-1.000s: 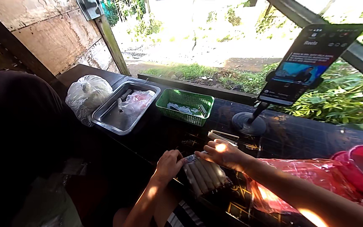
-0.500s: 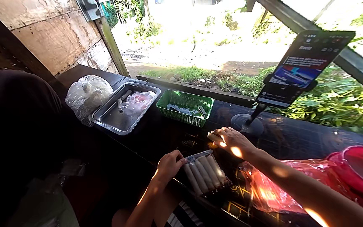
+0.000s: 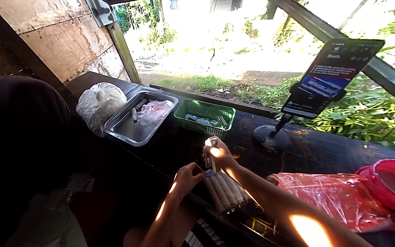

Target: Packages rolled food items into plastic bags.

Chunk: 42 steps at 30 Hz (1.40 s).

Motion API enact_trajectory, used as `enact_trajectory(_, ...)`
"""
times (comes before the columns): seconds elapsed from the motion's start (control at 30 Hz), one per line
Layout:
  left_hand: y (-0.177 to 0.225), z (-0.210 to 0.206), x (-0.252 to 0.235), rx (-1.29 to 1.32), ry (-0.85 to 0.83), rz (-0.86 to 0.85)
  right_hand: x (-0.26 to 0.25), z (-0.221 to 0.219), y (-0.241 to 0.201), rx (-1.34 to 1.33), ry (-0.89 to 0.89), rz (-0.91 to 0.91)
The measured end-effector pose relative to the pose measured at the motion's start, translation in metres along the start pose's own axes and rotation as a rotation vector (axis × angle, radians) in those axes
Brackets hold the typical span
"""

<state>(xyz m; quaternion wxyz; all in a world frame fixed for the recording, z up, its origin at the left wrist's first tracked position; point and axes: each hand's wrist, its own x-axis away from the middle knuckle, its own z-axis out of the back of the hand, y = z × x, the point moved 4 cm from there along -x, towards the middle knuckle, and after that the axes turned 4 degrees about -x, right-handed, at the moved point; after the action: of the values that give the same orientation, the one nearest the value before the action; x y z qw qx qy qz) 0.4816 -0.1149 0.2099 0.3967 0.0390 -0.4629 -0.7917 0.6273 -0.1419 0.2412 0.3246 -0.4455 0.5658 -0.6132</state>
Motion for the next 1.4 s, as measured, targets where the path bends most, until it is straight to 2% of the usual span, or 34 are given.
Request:
enact_trajectory(0.07, -0.002, -0.001, 0.000, 0.020, 0.011, 0.006, -0.001, -0.008, 0.007, 0.106, -0.027, 0.021)
enact_trajectory(0.3, -0.003, -0.001, 0.001, 0.046, 0.027, 0.006, -0.004, -0.018, 0.020, 0.312, 0.007, -0.081)
enact_trajectory(0.47, -0.003, -0.001, 0.004, 0.048, 0.030, 0.000, -0.004, -0.025, 0.022, 0.367, 0.053, 0.015)
enact_trajectory(0.6, -0.001, 0.000, 0.007, 0.018, 0.033, -0.009, -0.002, -0.030, 0.020, 0.454, 0.007, 0.038)
enact_trajectory(0.73, 0.004, 0.003, 0.007, -0.017, -0.018, 0.011, -0.004, -0.019, 0.005, 0.390, -0.074, 0.033)
enact_trajectory(0.83, 0.013, 0.005, 0.003, -0.183, -0.118, 0.055, -0.006, 0.010, -0.022, 0.378, -0.097, -0.011)
enact_trajectory(0.93, 0.024, 0.004, -0.005, -0.294, -0.183, 0.049, -0.008, 0.043, -0.040, 0.618, -0.242, -0.117)
enact_trajectory(1.07, 0.039, -0.006, -0.024, -0.332, -0.254, 0.055, -0.011, 0.070, -0.028, 0.894, -0.498, -0.165)
enact_trajectory(1.2, 0.045, -0.011, -0.033, -0.344, -0.283, 0.060, -0.015, 0.071, -0.017, 0.865, -0.666, -0.152)
enact_trajectory(1.3, 0.048, -0.010, -0.028, -0.307, -0.277, 0.041, -0.015, 0.067, -0.015, 0.778, -0.718, -0.121)
enact_trajectory(1.4, 0.056, -0.007, -0.017, -0.249, -0.254, 0.001, -0.009, 0.064, -0.021, 0.825, -0.748, -0.024)
